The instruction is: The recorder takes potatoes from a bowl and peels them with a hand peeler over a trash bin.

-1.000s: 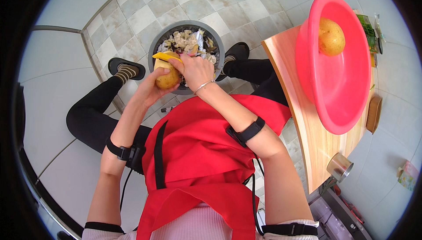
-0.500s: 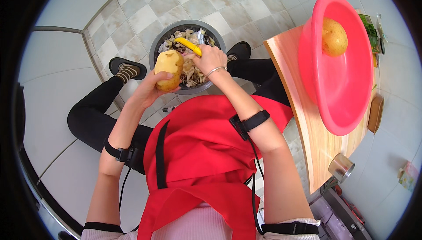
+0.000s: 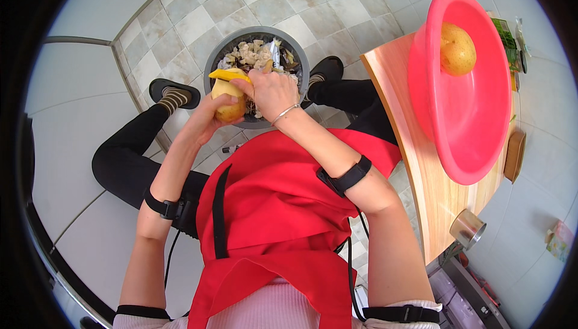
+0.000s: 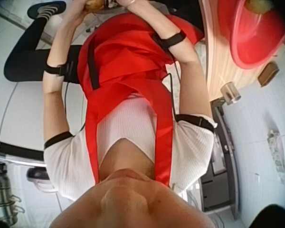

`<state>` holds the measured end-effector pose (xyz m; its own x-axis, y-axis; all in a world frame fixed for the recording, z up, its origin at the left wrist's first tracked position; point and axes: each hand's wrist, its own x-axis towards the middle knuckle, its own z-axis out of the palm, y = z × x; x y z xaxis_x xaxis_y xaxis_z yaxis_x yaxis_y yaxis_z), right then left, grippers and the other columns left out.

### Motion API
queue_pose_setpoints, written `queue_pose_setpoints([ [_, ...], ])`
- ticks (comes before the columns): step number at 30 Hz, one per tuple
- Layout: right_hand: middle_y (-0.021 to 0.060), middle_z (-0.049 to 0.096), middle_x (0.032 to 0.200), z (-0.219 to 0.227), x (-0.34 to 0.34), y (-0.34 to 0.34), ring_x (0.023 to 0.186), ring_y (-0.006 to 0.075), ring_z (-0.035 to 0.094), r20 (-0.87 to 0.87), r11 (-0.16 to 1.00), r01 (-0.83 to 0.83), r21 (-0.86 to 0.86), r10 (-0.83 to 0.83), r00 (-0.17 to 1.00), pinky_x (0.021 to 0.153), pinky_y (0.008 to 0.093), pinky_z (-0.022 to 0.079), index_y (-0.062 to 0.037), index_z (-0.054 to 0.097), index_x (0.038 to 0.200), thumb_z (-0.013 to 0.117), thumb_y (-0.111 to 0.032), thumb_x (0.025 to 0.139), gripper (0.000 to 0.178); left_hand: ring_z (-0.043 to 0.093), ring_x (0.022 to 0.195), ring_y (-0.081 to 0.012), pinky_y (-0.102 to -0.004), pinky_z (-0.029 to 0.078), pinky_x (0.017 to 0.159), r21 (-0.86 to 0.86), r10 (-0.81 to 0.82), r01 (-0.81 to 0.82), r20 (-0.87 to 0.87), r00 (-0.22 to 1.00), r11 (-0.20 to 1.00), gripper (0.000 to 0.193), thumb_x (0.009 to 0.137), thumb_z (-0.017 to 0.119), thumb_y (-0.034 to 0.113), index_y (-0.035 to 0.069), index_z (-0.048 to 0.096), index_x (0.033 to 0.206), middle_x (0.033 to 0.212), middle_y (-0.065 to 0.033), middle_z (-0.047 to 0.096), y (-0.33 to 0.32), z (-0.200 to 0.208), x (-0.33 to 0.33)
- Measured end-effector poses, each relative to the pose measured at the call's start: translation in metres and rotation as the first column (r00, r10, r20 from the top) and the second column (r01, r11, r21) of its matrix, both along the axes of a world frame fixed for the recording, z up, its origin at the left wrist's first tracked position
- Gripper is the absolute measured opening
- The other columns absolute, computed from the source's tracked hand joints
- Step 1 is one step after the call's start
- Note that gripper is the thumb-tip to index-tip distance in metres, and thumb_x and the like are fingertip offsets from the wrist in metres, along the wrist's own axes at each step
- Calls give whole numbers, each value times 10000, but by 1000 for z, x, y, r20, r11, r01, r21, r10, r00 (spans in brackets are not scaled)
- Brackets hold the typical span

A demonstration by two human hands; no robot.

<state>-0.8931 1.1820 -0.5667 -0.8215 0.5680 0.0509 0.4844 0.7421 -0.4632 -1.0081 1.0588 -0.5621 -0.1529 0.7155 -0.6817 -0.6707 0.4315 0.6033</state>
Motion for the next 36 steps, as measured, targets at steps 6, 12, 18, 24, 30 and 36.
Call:
queue_pose_setpoints([
  [6,170,625,649,-18,-5,35,645,347,627,284,989,145,10,-142,948,568,426,496,-93,669,764,414,-587,859,563,562,952,-157,-296,469,797,94,-115,143,-257,960,985,592,654,695,152,66,465,1192,1058,-48,558,7,4,17],
  [12,179,636,703,-7,-2,36,695,356,627,168,906,240,-348,-191,967,628,427,484,-73,663,800,508,-562,826,514,550,963,-139,-295,460,803,51,-68,86,-289,955,995,605,653,695,157,72,453,1201,1051,-44,555,7,15,10],
  [18,136,615,669,-10,1,24,615,288,614,-242,850,30,-526,-183,953,584,344,465,-36,623,830,651,-396,786,363,553,946,-148,-284,439,811,72,-27,44,-225,974,996,617,634,707,137,59,467,1197,1058,-50,560,8,1,13],
  [24,139,609,651,-4,-8,15,582,276,601,-261,793,-15,-609,-183,948,567,327,463,-30,634,859,669,-309,779,292,564,927,-140,-276,475,717,17,4,0,-238,971,1000,624,628,713,156,72,456,1190,1034,-44,558,-9,5,6],
  [30,158,613,665,-10,6,26,631,323,612,-282,875,-48,-482,-103,954,576,369,471,-58,638,882,660,-280,779,247,566,922,-143,-285,475,719,27,-9,15,-191,982,1000,619,633,724,167,70,453,1181,1039,-49,556,7,-13,11],
  [36,169,613,657,5,-2,19,649,367,605,-58,966,75,-247,-92,994,582,436,480,-64,618,805,600,-357,818,293,566,916,-143,-288,476,716,-2,47,-49,-197,979,999,591,644,720,173,70,458,1164,1022,-50,561,-8,-13,7],
])
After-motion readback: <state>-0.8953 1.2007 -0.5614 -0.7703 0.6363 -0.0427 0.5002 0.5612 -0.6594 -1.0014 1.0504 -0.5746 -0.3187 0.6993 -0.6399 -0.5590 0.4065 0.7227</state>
